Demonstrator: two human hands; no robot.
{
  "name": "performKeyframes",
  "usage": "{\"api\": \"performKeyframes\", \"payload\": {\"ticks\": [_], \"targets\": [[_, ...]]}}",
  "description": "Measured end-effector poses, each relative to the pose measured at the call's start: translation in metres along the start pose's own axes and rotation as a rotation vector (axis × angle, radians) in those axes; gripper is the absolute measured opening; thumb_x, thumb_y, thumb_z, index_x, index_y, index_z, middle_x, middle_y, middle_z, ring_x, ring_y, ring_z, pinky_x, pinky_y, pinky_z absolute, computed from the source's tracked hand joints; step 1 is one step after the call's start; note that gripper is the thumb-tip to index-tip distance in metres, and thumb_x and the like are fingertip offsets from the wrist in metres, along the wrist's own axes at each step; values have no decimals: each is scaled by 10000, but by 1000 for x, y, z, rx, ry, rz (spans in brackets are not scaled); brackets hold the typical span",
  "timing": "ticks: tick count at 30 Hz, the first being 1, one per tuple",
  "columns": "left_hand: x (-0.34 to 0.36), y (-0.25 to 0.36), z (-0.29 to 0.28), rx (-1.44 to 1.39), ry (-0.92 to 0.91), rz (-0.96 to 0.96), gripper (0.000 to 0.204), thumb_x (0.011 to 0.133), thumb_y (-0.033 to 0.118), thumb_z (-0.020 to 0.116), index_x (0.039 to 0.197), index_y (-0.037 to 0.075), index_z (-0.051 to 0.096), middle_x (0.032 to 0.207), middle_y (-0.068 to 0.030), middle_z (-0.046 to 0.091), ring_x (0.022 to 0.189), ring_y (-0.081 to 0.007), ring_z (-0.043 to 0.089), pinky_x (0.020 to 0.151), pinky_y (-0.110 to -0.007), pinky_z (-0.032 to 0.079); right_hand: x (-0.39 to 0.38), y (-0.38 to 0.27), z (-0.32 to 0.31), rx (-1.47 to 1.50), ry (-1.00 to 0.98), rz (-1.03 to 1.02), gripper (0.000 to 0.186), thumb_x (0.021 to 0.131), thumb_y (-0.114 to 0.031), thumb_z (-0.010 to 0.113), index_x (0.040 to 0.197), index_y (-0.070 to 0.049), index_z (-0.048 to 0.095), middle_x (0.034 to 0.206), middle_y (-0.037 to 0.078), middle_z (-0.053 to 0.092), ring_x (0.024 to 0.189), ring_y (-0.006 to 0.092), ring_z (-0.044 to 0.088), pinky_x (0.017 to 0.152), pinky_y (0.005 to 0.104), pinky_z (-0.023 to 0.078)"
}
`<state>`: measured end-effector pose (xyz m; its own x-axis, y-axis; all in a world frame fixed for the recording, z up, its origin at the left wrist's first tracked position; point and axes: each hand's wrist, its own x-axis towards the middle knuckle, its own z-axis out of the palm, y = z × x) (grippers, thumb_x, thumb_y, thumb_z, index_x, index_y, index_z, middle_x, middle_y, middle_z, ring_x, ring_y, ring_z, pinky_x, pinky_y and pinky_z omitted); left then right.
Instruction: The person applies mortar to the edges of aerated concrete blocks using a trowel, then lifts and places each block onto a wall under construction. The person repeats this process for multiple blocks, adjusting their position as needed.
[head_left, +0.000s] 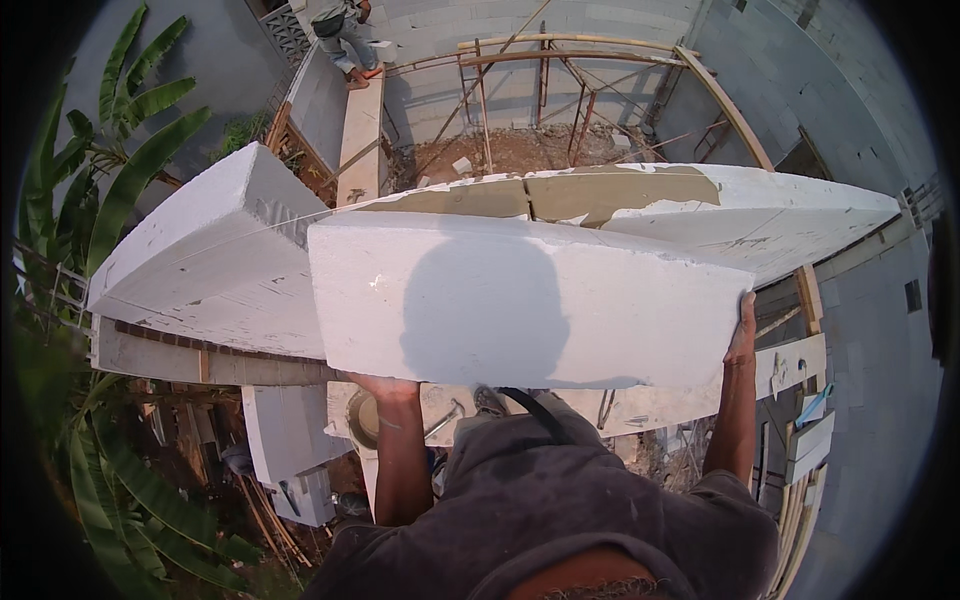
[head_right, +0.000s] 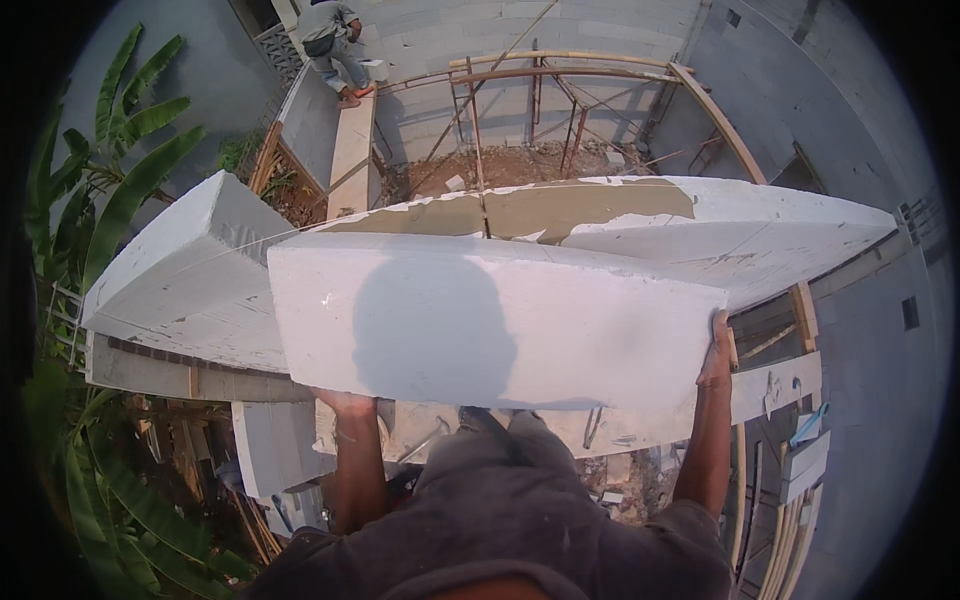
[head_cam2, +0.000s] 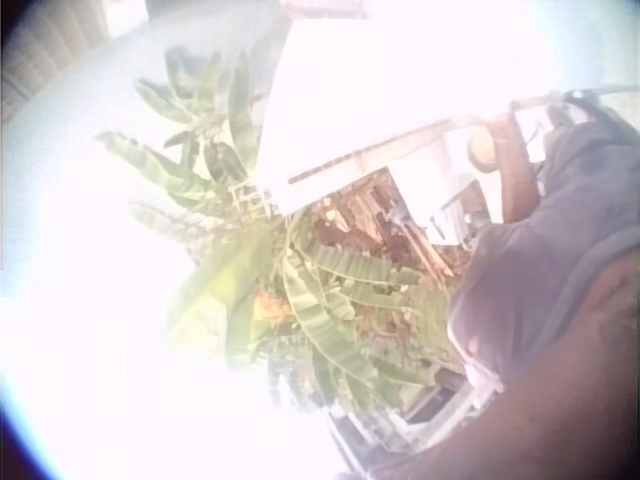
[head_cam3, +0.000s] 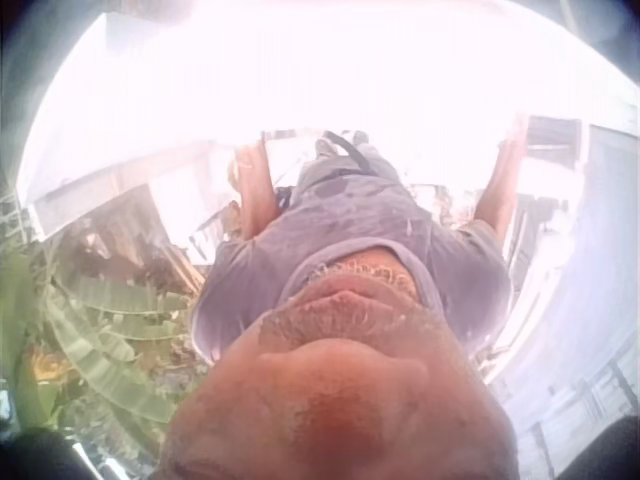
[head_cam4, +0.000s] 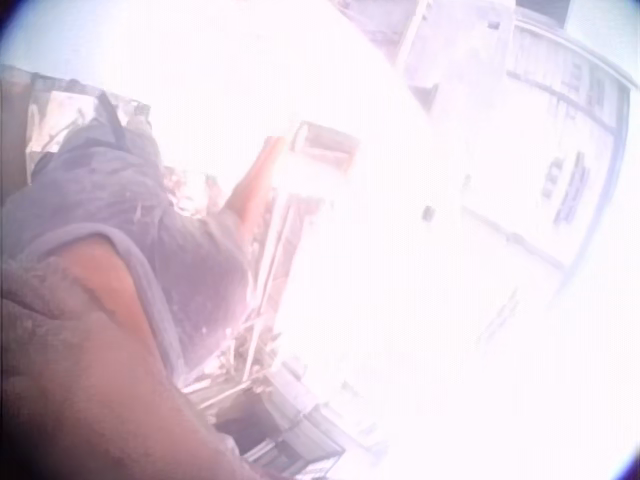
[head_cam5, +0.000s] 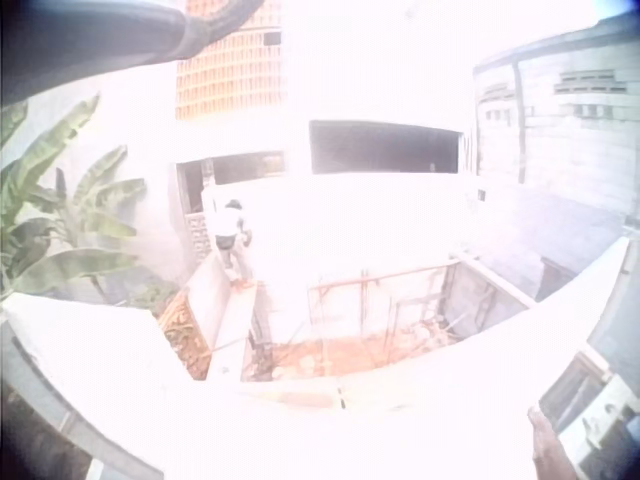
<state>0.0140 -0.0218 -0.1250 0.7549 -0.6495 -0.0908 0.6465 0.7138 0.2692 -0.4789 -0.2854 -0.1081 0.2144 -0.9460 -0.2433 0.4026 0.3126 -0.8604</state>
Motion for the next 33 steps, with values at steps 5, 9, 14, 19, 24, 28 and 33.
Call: {"api": "performKeyframes", "payload": {"ticks": [5, 9, 14, 19, 24, 28, 33], "targets": [[-2, -23, 65, 17, 79, 21, 526, 1000, 415, 404, 1363, 41, 482, 1376, -115, 513, 1266, -295, 471, 1069, -437, 396, 46, -57, 43, -135, -62, 23, 778, 884, -541, 607, 1427, -21, 409, 1379, 198, 511, 1203, 307, 552, 985, 417, 477], [3, -27, 92, 9, 68, 25, 482, 978, 380, 468, 1322, 47, 523, 1355, -96, 537, 1227, -272, 511, 1030, -420, 442, 76, -86, 78, -272, -8, -33, 833, 853, -517, 652, 1437, 17, 392, 1363, 235, 506, 1227, 323, 529, 998, 388, 456], [13, -33, 124, 32, 120, 103, 447, 937, 363, 535, 1262, 60, 581, 1289, -79, 595, 1167, -256, 565, 988, -415, 486, 84, -115, 120, -382, -29, -11, 864, 852, -538, 640, 1442, 38, 378, 1393, 261, 473, 1250, 343, 510, 1028, 378, 434], [13, -33, 137, 16, 47, 87, 445, 913, 369, 567, 1241, 70, 602, 1262, -74, 616, 1156, -258, 580, 996, -425, 484, 96, -125, 125, -379, -100, -55, 852, 860, -536, 636, 1437, 41, 392, 1406, 268, 463, 1246, 348, 516, 1029, 383, 432], [1, -36, 137, -16, -10, 105, 454, 911, 371, 577, 1248, 68, 597, 1269, -73, 613, 1163, -261, 574, 1008, -446, 471, 101, -138, 129, -387, -72, 16, 810, 864, -515, 645, 1420, 33, 427, 1380, 251, 501, 1221, 336, 542, 1015, 385, 442], [-7, -29, 115, -16, 101, 97, 475, 910, 380, 584, 1263, 64, 585, 1289, -81, 599, 1179, -270, 559, 1020, -454, 457, 93, -124, 110, -352, -130, 16, 804, 842, -511, 670, 1398, 31, 458, 1340, 255, 534, 1209, 337, 551, 1013, 388, 442], [-35, -22, 89, -44, 111, 26, 529, 911, 401, 590, 1308, 54, 544, 1352, -85, 550, 1229, -267, 516, 1050, -450, 428, 73, -110, 97, -383, 0, 49, 797, 836, -503, 678, 1391, 29, 468, 1311, 256, 560, 1180, 333, 574, 1014, 391, 440]]}}
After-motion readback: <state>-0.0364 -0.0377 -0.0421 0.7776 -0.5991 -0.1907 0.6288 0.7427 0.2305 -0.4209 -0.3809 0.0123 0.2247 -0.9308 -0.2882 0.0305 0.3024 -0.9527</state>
